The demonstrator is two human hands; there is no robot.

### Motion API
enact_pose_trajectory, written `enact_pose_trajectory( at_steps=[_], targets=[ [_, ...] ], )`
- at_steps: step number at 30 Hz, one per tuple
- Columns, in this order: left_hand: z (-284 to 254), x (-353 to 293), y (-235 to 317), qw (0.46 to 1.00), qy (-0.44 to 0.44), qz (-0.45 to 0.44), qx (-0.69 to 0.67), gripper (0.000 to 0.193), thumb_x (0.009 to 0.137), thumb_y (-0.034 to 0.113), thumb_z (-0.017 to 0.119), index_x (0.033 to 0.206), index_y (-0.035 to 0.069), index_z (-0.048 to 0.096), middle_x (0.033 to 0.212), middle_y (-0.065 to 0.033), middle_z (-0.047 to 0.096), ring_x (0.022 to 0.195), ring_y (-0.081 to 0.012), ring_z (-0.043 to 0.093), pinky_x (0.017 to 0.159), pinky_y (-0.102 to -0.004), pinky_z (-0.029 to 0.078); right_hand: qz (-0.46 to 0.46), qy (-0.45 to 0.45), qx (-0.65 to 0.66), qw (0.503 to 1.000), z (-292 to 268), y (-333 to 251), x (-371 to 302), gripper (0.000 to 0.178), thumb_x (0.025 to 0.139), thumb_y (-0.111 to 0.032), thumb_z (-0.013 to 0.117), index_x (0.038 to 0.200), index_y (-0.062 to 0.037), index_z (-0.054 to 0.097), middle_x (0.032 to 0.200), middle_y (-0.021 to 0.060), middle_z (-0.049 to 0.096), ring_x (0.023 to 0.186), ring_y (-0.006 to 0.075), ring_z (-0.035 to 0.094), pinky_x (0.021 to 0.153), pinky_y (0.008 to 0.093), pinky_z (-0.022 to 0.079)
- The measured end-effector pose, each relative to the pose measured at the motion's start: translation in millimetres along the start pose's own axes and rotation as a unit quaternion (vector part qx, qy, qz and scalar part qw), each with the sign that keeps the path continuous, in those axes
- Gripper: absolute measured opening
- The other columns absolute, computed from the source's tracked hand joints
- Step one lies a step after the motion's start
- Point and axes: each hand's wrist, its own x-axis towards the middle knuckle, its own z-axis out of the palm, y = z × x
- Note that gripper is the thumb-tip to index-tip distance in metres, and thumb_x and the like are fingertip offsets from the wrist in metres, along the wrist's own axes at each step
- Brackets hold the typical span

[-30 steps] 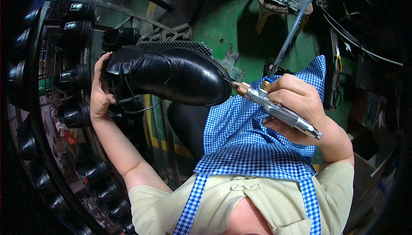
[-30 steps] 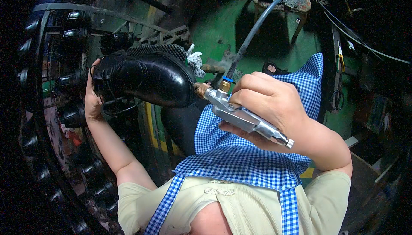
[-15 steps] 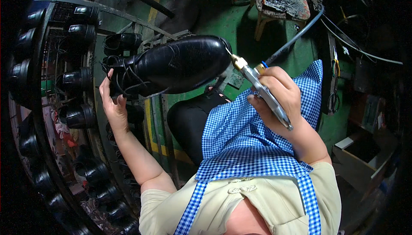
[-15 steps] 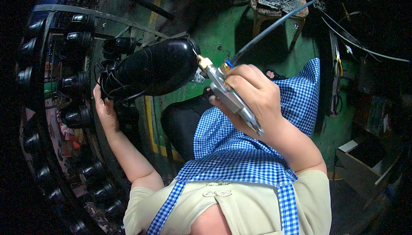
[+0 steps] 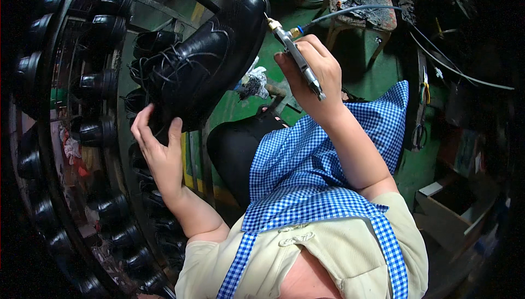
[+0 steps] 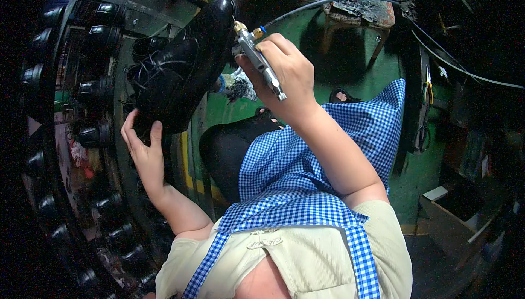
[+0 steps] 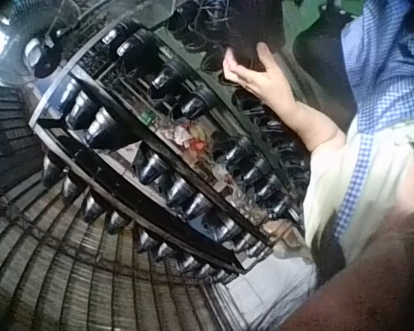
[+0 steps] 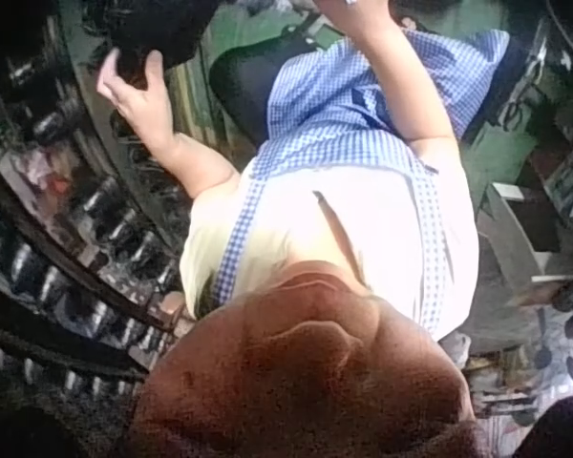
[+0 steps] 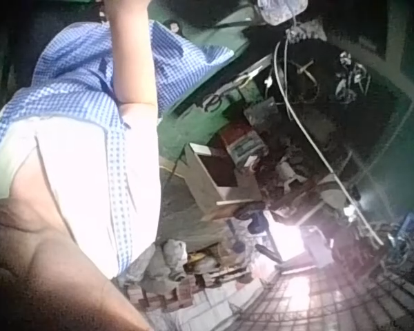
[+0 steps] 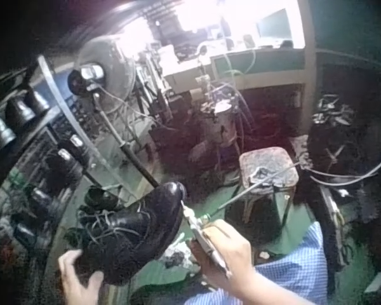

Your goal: Apply adhesive or treatment to shoe components using a specialized pneumatic spray tool.

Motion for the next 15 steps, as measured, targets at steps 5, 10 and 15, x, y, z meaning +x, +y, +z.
enact_pose_trajectory(
  at_steps=[5, 10, 15],
  targets=[
    [-14.0, -13.5, 3.6, 0.998, -0.042, 0.041, -0.011, 0.021, 0.088, 0.017, 0.074, 0.103, 0.004, 0.065, 0.145, -0.0158, 0.045, 0.131, -0.0331, 0.046, 0.111, -0.0449, 0.032, 0.018, -0.011, 0.008, 1.000, 17.1, -0.3, -4.9, 0.015, 0.086, -0.020, 0.074, 0.086, -0.0076, 0.065, 0.085, 0.0083, 0.063, 0.075, 0.0264, 0.064, 0.060, 0.0344, 0.053],
    [-14.2, -23.5, 12.4, 0.997, -0.042, 0.054, -0.028, 0.016, 0.086, 0.011, 0.075, 0.099, 0.006, 0.067, 0.146, -0.0152, 0.044, 0.131, -0.0327, 0.045, 0.111, -0.0460, 0.031, 0.037, -0.055, 0.027, 0.997, 20.1, -11.8, -13.0, 0.020, 0.086, -0.024, 0.074, 0.083, -0.0072, 0.063, 0.085, 0.0095, 0.061, 0.074, 0.0281, 0.063, 0.061, 0.0370, 0.052],
    [-15.9, -27.0, 16.0, 0.998, -0.037, 0.054, -0.020, 0.019, 0.088, 0.015, 0.074, 0.103, 0.008, 0.065, 0.148, -0.0131, 0.046, 0.132, -0.0316, 0.046, 0.110, -0.0465, 0.033, 0.051, -0.070, 0.014, 0.996, 16.2, -18.1, -22.1, 0.020, 0.085, -0.023, 0.075, 0.084, -0.0072, 0.063, 0.085, 0.0094, 0.061, 0.074, 0.0285, 0.063, 0.061, 0.0376, 0.052]
  ],
)
